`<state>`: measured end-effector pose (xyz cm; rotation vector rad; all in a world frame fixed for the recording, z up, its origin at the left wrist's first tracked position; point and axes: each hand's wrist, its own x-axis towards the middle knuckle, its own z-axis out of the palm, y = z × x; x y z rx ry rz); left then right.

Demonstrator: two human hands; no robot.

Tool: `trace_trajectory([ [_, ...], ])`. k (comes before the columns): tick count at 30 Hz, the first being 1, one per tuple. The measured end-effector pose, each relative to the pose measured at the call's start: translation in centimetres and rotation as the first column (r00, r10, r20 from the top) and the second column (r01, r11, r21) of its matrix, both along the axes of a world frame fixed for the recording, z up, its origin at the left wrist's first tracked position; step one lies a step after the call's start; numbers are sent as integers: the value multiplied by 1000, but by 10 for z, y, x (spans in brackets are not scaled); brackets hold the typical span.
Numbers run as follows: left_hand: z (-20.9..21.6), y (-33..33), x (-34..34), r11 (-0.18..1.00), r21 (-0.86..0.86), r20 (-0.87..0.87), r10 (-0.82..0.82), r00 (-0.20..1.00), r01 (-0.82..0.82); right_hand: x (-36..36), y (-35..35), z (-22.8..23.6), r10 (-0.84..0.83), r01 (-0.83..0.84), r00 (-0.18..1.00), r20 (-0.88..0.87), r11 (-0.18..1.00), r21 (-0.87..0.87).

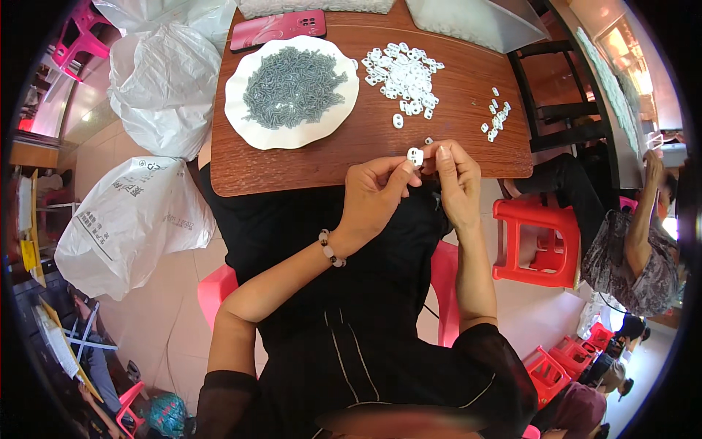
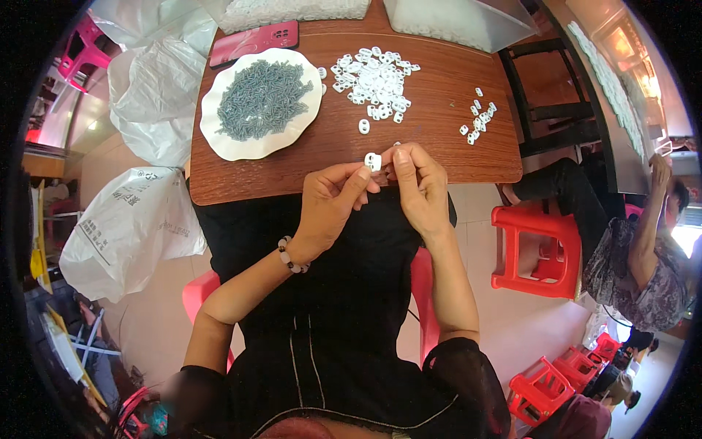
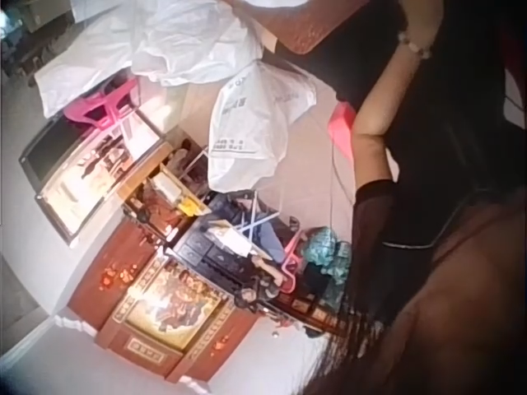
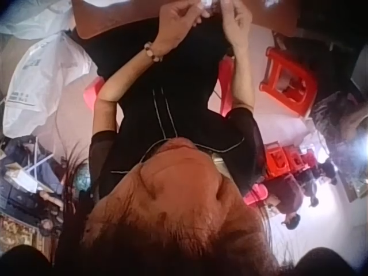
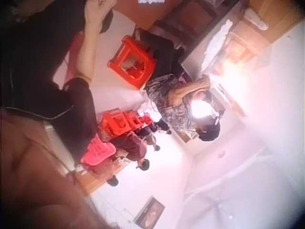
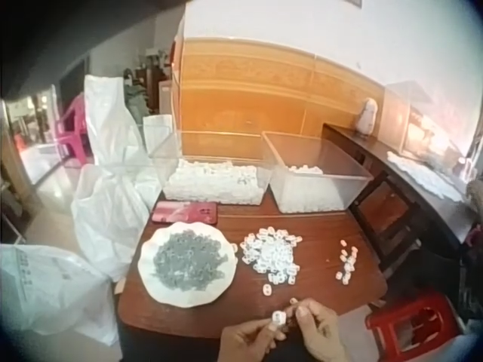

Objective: Assembling small white plastic components with tiny metal pins or beads by hand.

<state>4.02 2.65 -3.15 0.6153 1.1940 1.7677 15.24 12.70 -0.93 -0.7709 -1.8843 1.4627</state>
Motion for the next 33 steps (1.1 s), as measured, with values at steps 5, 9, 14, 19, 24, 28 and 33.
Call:
trace_trajectory([
  [5,2,-2,-1,1000,-15,-5,-18,1000,18,-1,-2,3,28,-28,999,20,1000,-13],
  [9,2,-3,-2,999,0,-10,-51,999,51,0,0,2,116,-125,991,-70,981,-146],
  [14,8,-5,-4,994,10,-4,-111,994,111,-1,-2,6,157,-196,976,-148,930,-309],
  [19,14,-8,-4,988,15,-36,-151,988,152,0,0,11,320,-410,909,-266,797,-443],
  [24,15,-10,-2,985,37,5,-170,985,170,2,0,2,294,-461,874,-386,753,-469],
  [28,15,-12,-2,986,39,-4,-161,987,161,1,0,-3,258,-469,863,-434,726,-503],
  [33,15,-12,0,990,37,-12,-133,991,134,2,2,-6,248,-480,854,-457,713,-511],
])
